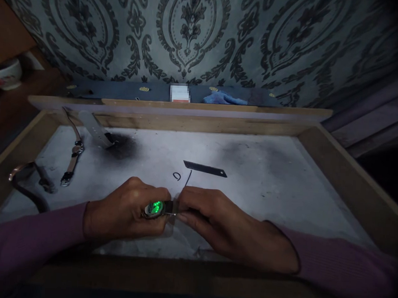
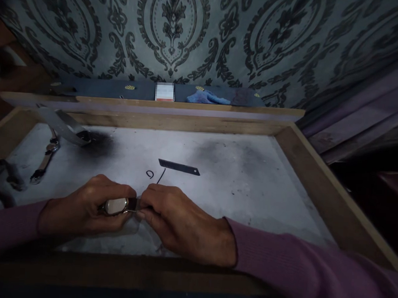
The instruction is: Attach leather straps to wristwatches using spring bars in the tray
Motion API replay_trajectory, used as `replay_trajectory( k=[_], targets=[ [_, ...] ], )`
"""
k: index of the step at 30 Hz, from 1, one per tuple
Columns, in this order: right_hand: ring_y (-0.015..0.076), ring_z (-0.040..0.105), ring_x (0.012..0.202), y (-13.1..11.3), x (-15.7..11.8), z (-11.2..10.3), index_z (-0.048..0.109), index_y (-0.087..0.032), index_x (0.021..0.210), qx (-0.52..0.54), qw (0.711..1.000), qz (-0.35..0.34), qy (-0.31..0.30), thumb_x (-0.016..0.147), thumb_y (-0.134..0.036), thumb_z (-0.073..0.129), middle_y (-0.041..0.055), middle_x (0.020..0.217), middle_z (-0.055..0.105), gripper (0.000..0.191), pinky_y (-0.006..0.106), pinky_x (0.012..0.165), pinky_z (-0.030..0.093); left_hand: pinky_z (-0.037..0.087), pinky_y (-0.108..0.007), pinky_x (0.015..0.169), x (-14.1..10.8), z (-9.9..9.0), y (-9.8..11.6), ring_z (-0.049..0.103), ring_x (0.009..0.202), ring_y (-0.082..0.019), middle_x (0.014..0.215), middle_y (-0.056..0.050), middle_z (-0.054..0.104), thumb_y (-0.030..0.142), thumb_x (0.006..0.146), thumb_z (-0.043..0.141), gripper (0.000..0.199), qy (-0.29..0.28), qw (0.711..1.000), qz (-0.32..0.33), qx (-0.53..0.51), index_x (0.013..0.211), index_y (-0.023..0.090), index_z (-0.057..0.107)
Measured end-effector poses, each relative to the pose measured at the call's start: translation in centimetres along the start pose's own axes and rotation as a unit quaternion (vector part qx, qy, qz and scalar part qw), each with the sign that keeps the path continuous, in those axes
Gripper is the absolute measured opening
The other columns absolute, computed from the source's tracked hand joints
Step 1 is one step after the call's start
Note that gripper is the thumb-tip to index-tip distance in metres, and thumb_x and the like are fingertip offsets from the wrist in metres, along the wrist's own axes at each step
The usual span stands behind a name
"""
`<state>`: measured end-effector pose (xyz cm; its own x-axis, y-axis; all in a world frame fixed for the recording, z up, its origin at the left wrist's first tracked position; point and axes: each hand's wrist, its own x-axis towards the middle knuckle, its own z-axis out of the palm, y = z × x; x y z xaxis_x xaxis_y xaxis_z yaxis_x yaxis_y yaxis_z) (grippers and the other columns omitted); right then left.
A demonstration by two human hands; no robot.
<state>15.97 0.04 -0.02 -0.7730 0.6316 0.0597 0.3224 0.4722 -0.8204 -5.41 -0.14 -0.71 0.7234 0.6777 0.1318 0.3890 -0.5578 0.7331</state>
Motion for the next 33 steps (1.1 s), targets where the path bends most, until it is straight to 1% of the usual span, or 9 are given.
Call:
replay_trajectory(
  k=[3,9,13,19,23,26,29,33],
  targets=[
    [0.0114,0.05,0.067,-0.2,0.1,-0.2,0.052,-0.016,0.08,-0.001,1.0,-0.009,-0.012,0.094,-0.012,0.046,0.0007,0.076,0.056,0.015,0.024,0.061,0.042,0.026,-0.018,0.042,0.1,0.0,0.0,0.034,0.043,-0.005,0.053,0.009,0.038,0.005,0.074,0.055,0.01,0.001,1.0,0.007,-0.005,0.072,0.015,0.057],
    [0.0116,0.051,0.071,-0.1,0.5,-1.1,0.053,-0.015,0.081,-0.002,0.997,-0.026,-0.07,0.094,-0.011,0.047,0.0003,0.077,0.055,0.015,0.024,0.065,0.042,0.028,-0.018,0.043,0.1,0.0,0.0,0.035,0.043,-0.005,0.052,0.009,0.039,0.005,0.073,0.053,0.013,-0.002,1.0,0.012,-0.009,0.067,0.016,0.051],
    [0.0116,0.05,0.071,0.1,0.6,-1.4,0.053,-0.015,0.081,0.004,0.995,-0.028,-0.092,0.094,-0.011,0.046,0.0006,0.078,0.053,0.015,0.024,0.065,0.042,0.029,-0.018,0.043,0.1,-0.1,-0.1,0.033,0.044,-0.006,0.053,0.009,0.039,0.005,0.073,0.053,0.012,-0.004,1.0,0.015,-0.003,0.069,0.016,0.052],
    [0.012,0.05,0.071,-0.3,0.6,-1.4,0.053,-0.016,0.082,-0.012,0.995,-0.022,-0.092,0.093,-0.009,0.046,0.0006,0.079,0.052,0.015,0.025,0.065,0.042,0.028,-0.018,0.042,0.0,0.0,-0.1,0.034,0.043,-0.006,0.053,0.009,0.04,0.006,0.074,0.055,0.011,-0.004,1.0,0.022,0.004,0.071,0.016,0.055],
    [0.0121,0.05,0.069,-0.4,0.5,-1.1,0.054,-0.015,0.08,-0.03,0.997,-0.019,-0.075,0.093,-0.008,0.045,0.0018,0.079,0.054,0.017,0.025,0.061,0.042,0.028,-0.019,0.043,0.0,0.0,-0.1,0.035,0.044,-0.005,0.054,0.009,0.04,0.007,0.076,0.057,0.009,-0.008,1.0,0.017,0.008,0.072,0.015,0.056],
    [0.0128,0.052,0.07,-0.4,0.3,-0.8,0.055,-0.015,0.085,-0.038,0.997,-0.013,-0.073,0.094,-0.01,0.044,0.0039,0.084,0.056,0.015,0.026,0.061,0.044,0.027,-0.018,0.042,0.0,-0.1,0.0,0.034,0.044,-0.005,0.053,0.009,0.039,0.007,0.076,0.057,0.009,-0.009,1.0,0.01,0.003,0.071,0.015,0.056],
    [0.0135,0.054,0.072,-0.4,0.1,-0.5,0.056,-0.015,0.091,-0.046,0.996,-0.003,-0.075,0.091,-0.008,0.046,0.0054,0.088,0.057,0.013,0.026,0.062,0.046,0.027,-0.018,0.041,0.1,-0.2,0.1,0.034,0.043,-0.005,0.053,0.009,0.036,0.007,0.075,0.057,0.009,-0.002,1.0,0.007,-0.006,0.07,0.014,0.057],
    [0.0136,0.054,0.072,-0.5,-0.2,-0.2,0.056,-0.015,0.091,-0.064,0.996,-0.011,-0.063,0.087,-0.003,0.047,0.0067,0.09,0.057,0.016,0.026,0.061,0.047,0.028,-0.017,0.042,0.1,-0.1,0.1,0.037,0.043,-0.004,0.054,0.009,0.039,0.005,0.075,0.057,0.009,0.006,1.0,0.002,-0.011,0.076,0.012,0.061]
  ],
)
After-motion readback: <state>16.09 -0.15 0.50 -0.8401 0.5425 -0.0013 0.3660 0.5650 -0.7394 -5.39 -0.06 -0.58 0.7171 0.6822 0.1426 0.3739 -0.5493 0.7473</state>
